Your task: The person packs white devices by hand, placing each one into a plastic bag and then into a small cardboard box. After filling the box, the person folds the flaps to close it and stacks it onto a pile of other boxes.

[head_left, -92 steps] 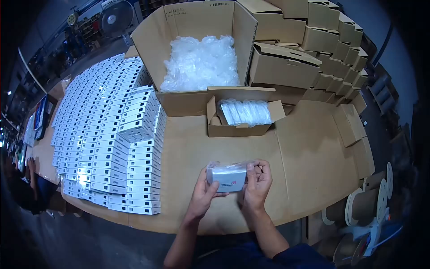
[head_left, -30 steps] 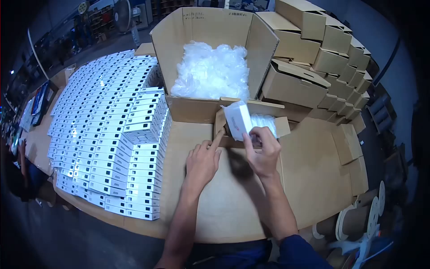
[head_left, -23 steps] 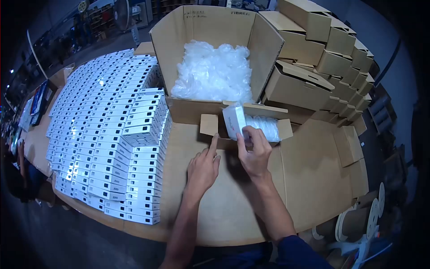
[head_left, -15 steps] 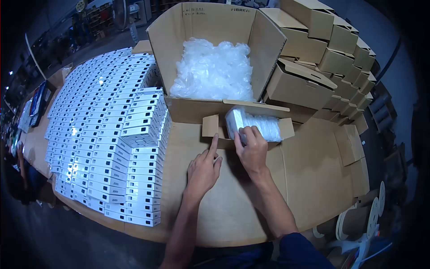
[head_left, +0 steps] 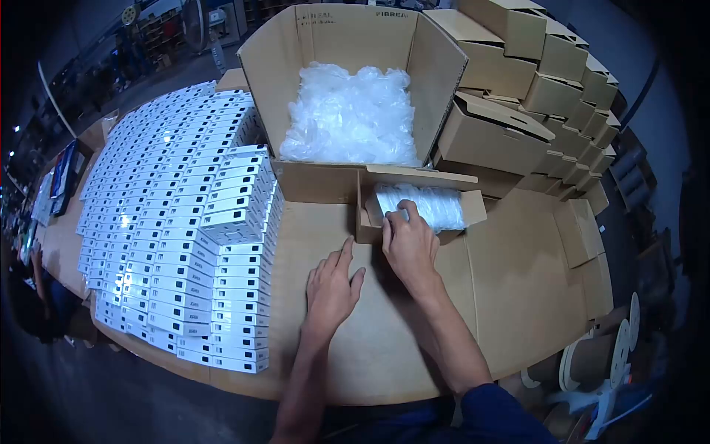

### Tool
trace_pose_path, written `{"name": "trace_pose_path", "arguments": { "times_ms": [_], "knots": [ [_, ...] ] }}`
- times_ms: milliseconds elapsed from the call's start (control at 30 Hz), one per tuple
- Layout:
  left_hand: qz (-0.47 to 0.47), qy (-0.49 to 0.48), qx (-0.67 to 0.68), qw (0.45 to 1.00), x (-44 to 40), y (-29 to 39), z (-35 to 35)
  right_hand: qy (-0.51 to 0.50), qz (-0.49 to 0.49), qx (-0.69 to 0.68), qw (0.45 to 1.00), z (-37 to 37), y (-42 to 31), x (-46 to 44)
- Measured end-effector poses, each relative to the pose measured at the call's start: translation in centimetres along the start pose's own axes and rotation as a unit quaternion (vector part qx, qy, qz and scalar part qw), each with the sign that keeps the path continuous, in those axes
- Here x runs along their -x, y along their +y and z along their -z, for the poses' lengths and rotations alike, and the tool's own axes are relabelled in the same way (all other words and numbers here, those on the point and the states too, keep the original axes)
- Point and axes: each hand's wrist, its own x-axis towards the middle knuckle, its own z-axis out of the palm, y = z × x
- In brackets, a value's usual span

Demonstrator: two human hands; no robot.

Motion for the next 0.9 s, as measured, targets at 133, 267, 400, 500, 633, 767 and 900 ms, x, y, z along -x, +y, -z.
{"name": "trace_pose_path", "arguments": {
  "times_ms": [133, 267, 400, 500, 633, 767, 900],
  "knots": [
    [0.005, 0.011, 0.007, 1.0, 1.6, 0.8, 1.4, -0.032, -0.014, -0.006, 0.999, 0.5, 0.1, 1.5],
    [-0.004, 0.022, 0.023, 0.999, 4.8, 2.2, 5.5, -0.022, -0.001, -0.037, 0.999, 1.1, 0.0, 2.7],
    [-0.029, 0.066, -0.018, 0.997, 7.1, 3.1, 11.2, 0.047, 0.075, -0.138, 0.986, 1.3, -1.4, 2.9],
    [-0.02, 0.116, -0.092, 0.989, 7.3, 2.1, 14.5, 0.023, 0.144, -0.167, 0.975, 1.5, -3.7, 2.1],
    [-0.046, 0.135, -0.143, 0.979, 6.2, -1.2, 17.1, -0.078, 0.213, -0.219, 0.949, 1.9, -6.9, 0.3],
    [-0.082, 0.129, -0.142, 0.978, 4.6, -3.2, 17.6, -0.154, 0.257, -0.276, 0.914, 1.0, -9.7, -1.9],
    [-0.076, 0.144, -0.169, 0.972, 2.7, -4.1, 16.7, -0.155, 0.305, -0.274, 0.899, 0.0, -13.0, -4.0]
  ]
}}
